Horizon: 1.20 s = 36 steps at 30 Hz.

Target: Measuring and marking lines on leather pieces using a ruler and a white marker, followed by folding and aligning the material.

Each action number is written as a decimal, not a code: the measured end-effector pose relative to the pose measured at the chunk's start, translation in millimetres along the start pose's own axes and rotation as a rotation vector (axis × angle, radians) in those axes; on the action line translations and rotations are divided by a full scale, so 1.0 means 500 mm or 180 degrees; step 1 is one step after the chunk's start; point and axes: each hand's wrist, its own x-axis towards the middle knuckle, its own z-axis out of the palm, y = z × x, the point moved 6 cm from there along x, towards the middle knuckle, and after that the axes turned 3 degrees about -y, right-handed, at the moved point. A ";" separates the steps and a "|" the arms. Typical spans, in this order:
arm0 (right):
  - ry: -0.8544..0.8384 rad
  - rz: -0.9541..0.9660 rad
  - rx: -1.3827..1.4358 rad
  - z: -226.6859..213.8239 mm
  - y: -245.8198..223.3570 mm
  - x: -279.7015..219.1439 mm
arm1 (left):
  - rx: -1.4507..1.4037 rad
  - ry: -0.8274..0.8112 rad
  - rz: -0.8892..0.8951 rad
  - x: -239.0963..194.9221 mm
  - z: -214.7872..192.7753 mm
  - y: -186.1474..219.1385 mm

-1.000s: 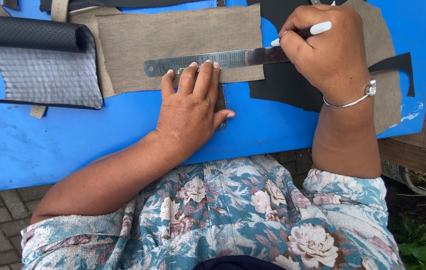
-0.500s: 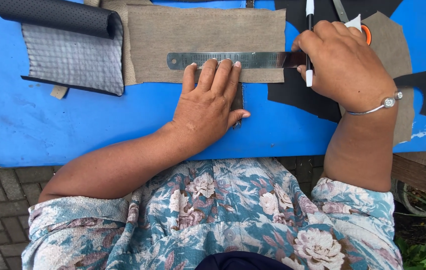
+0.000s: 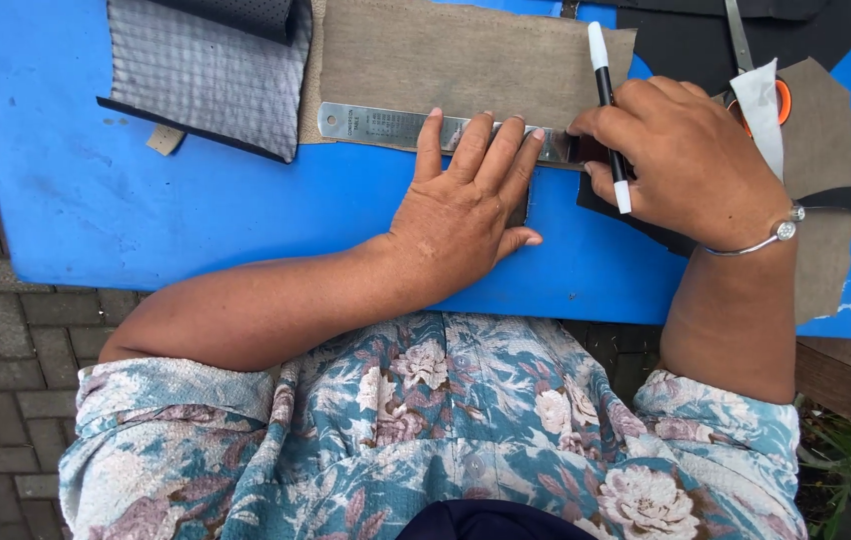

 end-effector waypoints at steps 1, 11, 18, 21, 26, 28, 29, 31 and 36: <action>-0.0006 0.0007 0.0003 0.000 -0.001 0.002 | -0.0006 -0.0002 0.0007 -0.002 0.003 0.002; -0.0003 0.0008 -0.0100 0.008 0.004 0.002 | 0.0099 -0.0219 0.0006 -0.010 0.012 0.017; 0.0018 -0.0016 -0.0014 0.012 0.003 0.000 | 0.0151 -0.0231 -0.0036 -0.010 0.017 0.016; -0.0030 0.0032 0.0037 0.014 0.006 -0.003 | 0.0121 -0.0319 -0.0052 -0.007 0.014 0.017; 0.0693 -0.0155 0.0960 -0.072 -0.018 0.016 | 0.0067 -0.0354 -0.0044 -0.007 0.030 0.025; 0.1127 -0.0374 0.1712 -0.115 -0.042 0.047 | 0.0076 -0.0390 -0.0111 -0.004 0.036 0.020; 0.1181 -0.0333 0.2039 -0.123 -0.054 0.064 | 0.0051 -0.0415 -0.0095 -0.005 0.036 0.022; 0.1220 -0.0298 0.2379 -0.120 -0.075 0.098 | 0.0023 -0.0450 -0.0090 -0.006 0.036 0.024; 0.0905 -0.0211 0.2761 -0.086 -0.123 0.199 | -0.0139 -0.0576 -0.0022 -0.001 0.027 0.023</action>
